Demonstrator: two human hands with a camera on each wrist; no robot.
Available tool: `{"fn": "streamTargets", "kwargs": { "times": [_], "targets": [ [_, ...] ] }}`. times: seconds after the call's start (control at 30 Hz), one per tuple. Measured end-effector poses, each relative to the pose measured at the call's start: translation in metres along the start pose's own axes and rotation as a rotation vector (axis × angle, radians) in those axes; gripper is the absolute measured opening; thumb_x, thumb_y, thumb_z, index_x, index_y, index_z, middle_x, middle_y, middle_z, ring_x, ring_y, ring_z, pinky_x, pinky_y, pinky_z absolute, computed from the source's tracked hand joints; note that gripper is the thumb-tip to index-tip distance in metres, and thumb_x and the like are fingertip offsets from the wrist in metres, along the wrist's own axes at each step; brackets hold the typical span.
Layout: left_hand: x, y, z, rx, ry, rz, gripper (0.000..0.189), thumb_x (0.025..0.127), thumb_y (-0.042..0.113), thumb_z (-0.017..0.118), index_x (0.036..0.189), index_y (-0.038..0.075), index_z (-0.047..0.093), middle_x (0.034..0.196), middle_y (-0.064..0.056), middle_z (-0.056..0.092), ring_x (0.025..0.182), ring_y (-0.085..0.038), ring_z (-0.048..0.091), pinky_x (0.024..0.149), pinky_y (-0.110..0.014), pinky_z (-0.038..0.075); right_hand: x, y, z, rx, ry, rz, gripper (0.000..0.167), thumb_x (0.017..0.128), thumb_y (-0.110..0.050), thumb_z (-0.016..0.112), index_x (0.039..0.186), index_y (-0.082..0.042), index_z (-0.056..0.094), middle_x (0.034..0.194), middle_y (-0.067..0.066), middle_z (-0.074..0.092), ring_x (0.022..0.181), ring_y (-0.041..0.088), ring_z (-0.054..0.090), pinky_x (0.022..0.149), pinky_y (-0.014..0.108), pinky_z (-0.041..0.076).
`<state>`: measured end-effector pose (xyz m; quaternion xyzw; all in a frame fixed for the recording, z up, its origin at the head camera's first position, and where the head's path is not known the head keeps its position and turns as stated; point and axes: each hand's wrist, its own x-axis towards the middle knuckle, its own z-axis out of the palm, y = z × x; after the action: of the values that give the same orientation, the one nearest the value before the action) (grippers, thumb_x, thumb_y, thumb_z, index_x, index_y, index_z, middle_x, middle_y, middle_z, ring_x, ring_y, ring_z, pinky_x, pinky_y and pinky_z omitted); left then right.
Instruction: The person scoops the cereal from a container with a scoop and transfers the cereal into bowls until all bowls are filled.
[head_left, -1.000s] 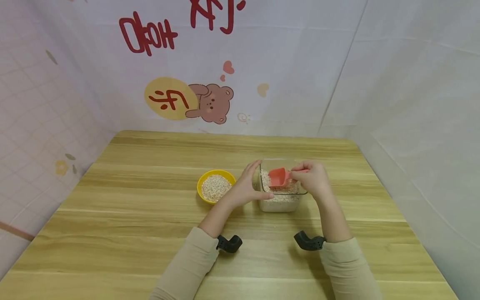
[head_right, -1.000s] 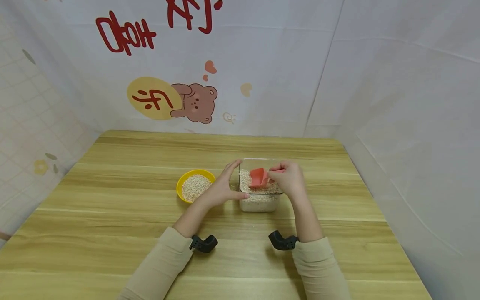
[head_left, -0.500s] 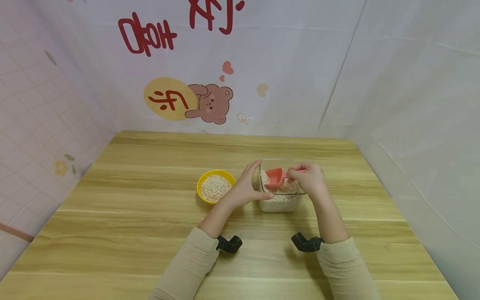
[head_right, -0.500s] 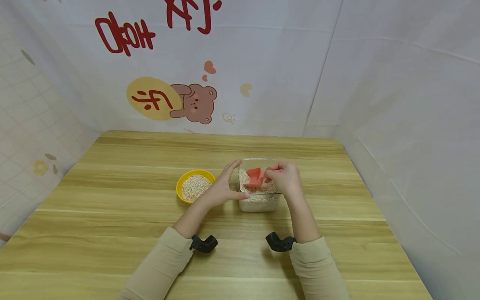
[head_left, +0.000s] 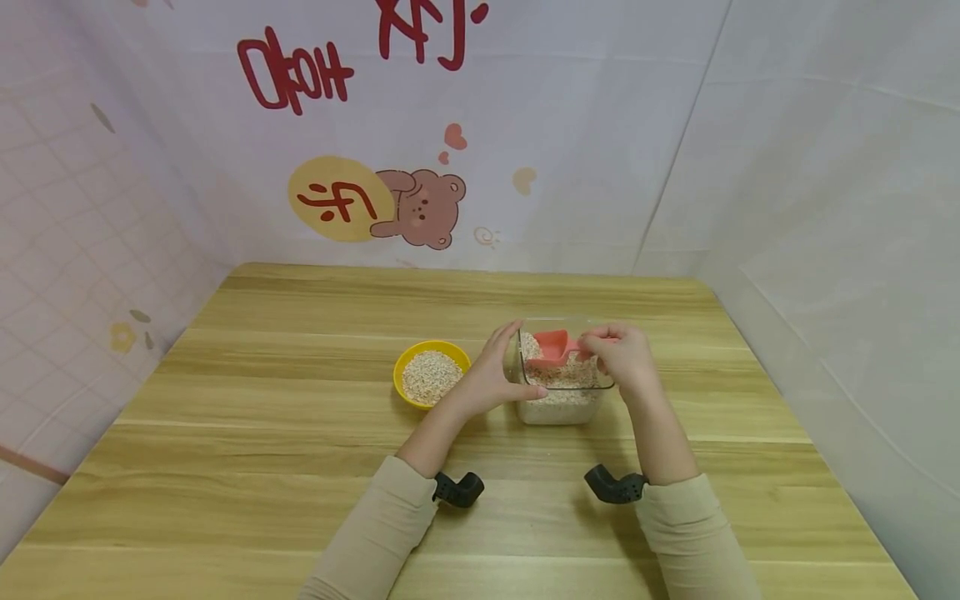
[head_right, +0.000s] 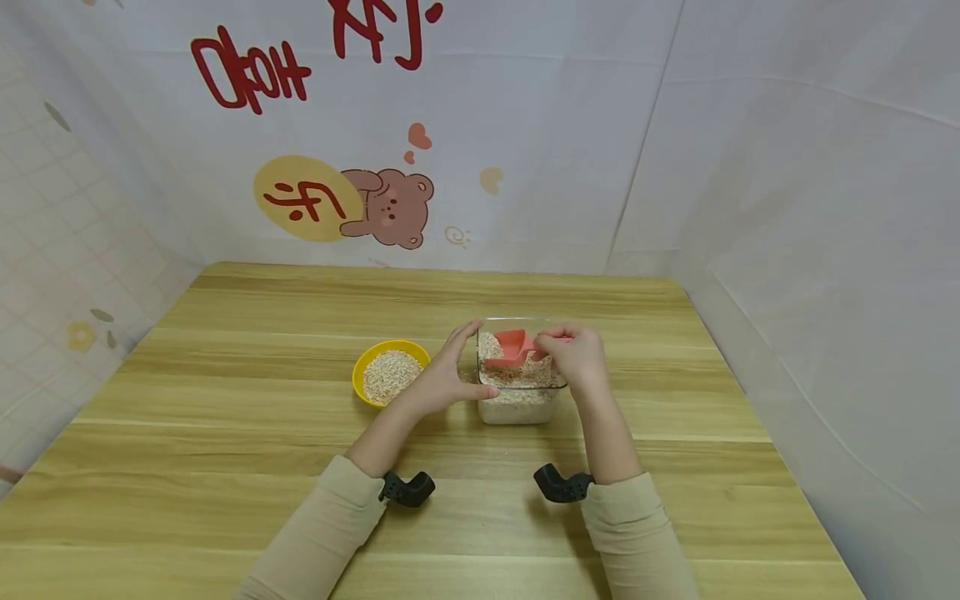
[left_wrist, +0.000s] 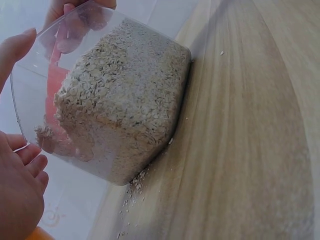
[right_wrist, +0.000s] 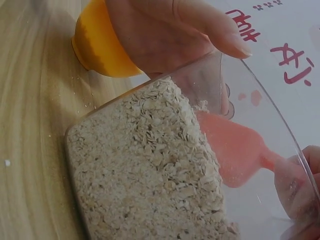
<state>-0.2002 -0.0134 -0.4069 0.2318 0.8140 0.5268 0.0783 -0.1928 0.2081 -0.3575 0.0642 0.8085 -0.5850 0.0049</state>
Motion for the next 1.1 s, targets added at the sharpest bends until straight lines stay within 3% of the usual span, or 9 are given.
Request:
{"fn": "streamTargets", "kwargs": {
  "times": [0.37,0.67,0.9,1.1],
  "targets": [
    [-0.001,0.0,0.0,0.022,-0.007,-0.009,0.11,0.072,0.042,0.083,0.155,0.027,0.012,0.159,0.001,0.007,0.143,-0.025,0.012,0.107,-0.056,0.023,0.001,0.005,-0.007,0.15,-0.007,0.025,0.018,0.09,-0.009,0.061,0.1,0.006,0.064,0.066,-0.002,0.065,0.043,0.006,0.033,0.044,0.021,0.029],
    [0.0,-0.001,-0.001,0.041,-0.012,-0.005,0.111,0.072,0.045,0.082,0.155,0.027,0.011,0.159,-0.002,0.006,0.143,-0.028,0.012,0.107,-0.058,0.023,0.001,0.01,-0.014,0.232,-0.041,0.019,0.009,0.092,-0.008,0.061,0.09,-0.004,0.068,0.065,0.001,0.066,0.04,0.006,0.033,0.04,0.019,0.024],
    [-0.002,0.0,-0.001,0.059,0.001,-0.004,0.111,0.072,0.044,0.082,0.155,0.03,0.01,0.159,-0.002,0.007,0.143,-0.026,0.013,0.107,-0.058,0.022,0.002,0.013,-0.02,0.337,-0.054,0.055,0.019,0.094,-0.007,0.058,0.081,-0.012,0.071,0.062,-0.001,0.065,0.041,0.005,0.035,0.04,0.018,0.026],
    [-0.003,0.0,-0.002,0.072,-0.001,-0.005,0.111,0.072,0.046,0.082,0.155,0.031,0.009,0.159,-0.002,0.007,0.143,-0.028,0.013,0.106,-0.059,0.023,0.002,0.016,-0.021,0.386,-0.076,0.044,0.02,0.094,-0.006,0.058,0.08,-0.011,0.071,0.062,0.0,0.064,0.041,0.005,0.036,0.039,0.017,0.025]
  ]
}}
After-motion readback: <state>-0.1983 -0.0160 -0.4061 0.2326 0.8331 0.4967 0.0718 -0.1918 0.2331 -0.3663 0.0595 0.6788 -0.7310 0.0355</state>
